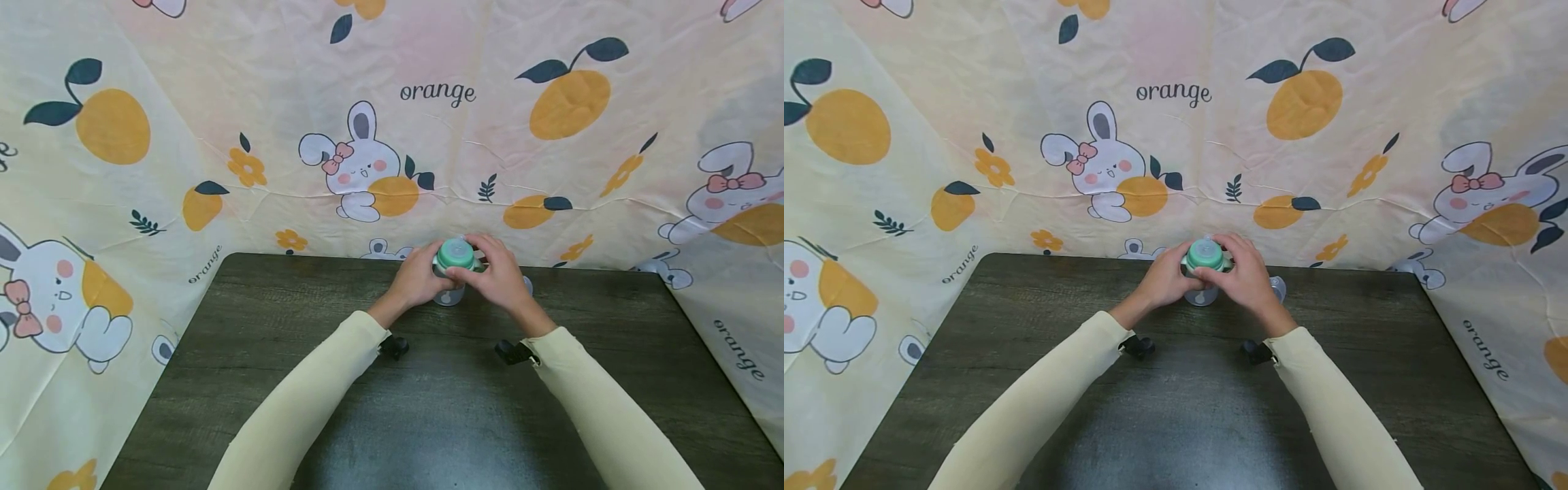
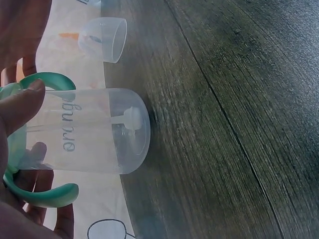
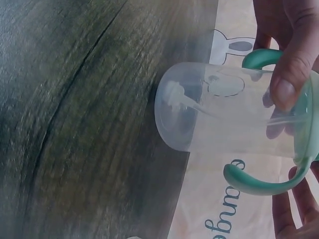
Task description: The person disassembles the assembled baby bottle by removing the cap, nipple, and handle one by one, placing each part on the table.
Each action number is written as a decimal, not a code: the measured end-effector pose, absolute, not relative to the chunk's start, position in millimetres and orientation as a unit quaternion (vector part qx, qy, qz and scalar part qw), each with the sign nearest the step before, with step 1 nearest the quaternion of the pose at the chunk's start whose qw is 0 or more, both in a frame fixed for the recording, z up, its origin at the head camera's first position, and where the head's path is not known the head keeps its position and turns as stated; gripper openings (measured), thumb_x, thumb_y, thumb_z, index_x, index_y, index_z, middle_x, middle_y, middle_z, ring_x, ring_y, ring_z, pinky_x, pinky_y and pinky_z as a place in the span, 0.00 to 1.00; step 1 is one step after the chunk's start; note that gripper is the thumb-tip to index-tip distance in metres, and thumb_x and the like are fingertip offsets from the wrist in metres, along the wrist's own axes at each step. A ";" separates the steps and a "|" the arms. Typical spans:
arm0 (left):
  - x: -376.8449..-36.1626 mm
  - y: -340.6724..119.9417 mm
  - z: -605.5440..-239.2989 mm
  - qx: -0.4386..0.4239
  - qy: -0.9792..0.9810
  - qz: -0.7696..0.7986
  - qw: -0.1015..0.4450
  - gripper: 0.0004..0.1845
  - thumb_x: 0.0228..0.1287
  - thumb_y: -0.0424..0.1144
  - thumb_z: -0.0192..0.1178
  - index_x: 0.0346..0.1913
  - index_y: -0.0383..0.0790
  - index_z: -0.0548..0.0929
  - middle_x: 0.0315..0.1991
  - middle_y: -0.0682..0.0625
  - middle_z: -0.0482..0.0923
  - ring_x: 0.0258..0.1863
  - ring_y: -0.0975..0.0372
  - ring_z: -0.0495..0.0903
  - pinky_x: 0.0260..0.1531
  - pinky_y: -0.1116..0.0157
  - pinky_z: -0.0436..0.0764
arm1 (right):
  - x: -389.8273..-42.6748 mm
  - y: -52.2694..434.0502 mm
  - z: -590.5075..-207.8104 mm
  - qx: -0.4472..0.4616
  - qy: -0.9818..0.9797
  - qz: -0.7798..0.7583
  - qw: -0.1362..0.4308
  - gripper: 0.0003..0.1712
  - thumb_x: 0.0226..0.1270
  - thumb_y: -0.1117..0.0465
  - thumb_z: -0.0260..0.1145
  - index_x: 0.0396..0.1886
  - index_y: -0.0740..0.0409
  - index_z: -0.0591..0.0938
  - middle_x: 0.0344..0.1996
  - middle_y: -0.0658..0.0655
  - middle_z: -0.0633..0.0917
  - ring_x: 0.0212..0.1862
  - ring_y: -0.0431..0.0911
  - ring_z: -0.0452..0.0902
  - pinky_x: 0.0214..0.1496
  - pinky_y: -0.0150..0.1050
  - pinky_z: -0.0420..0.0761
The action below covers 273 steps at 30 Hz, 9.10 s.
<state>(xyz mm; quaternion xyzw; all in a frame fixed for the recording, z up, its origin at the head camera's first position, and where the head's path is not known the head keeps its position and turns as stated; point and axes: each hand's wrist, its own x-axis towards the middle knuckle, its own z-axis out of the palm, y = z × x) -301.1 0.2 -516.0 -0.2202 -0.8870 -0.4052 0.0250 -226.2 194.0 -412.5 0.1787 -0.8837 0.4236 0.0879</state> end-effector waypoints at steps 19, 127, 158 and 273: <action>-276.3 -2.6 -476.4 -0.214 -0.892 -0.399 -0.001 0.47 0.60 0.57 0.83 0.80 0.53 0.76 0.71 0.57 0.81 0.65 0.57 0.76 0.64 0.51 0.77 | -223.1 195.5 -407.7 0.183 -0.880 0.433 0.064 0.42 0.69 0.57 0.80 0.78 0.66 0.76 0.70 0.67 0.81 0.66 0.63 0.75 0.62 0.65 0.80; -283.1 -1.5 -489.9 -0.204 -0.894 -0.398 -0.011 0.50 0.59 0.59 0.83 0.83 0.56 0.73 0.72 0.59 0.80 0.65 0.59 0.75 0.64 0.51 0.77 | -220.2 193.4 -421.2 0.165 -0.862 0.470 0.093 0.42 0.64 0.60 0.85 0.72 0.66 0.74 0.64 0.66 0.81 0.65 0.61 0.77 0.64 0.59 0.75; -262.7 -4.1 -455.6 -0.213 -0.897 -0.386 -0.013 0.45 0.64 0.55 0.81 0.80 0.46 0.76 0.71 0.50 0.82 0.65 0.51 0.76 0.64 0.50 0.79 | -221.2 195.1 -425.9 0.177 -0.851 0.482 0.107 0.40 0.62 0.61 0.85 0.69 0.63 0.75 0.63 0.64 0.82 0.63 0.59 0.78 0.59 0.55 0.76; -233.5 -4.3 -423.0 -0.207 -0.895 -0.394 -0.022 0.44 0.65 0.43 0.83 0.80 0.40 0.74 0.71 0.45 0.81 0.66 0.48 0.77 0.66 0.48 0.78 | -216.5 186.8 -412.2 0.184 -0.833 0.466 0.235 0.38 0.62 0.58 0.83 0.68 0.67 0.80 0.58 0.66 0.85 0.55 0.58 0.79 0.53 0.53 0.78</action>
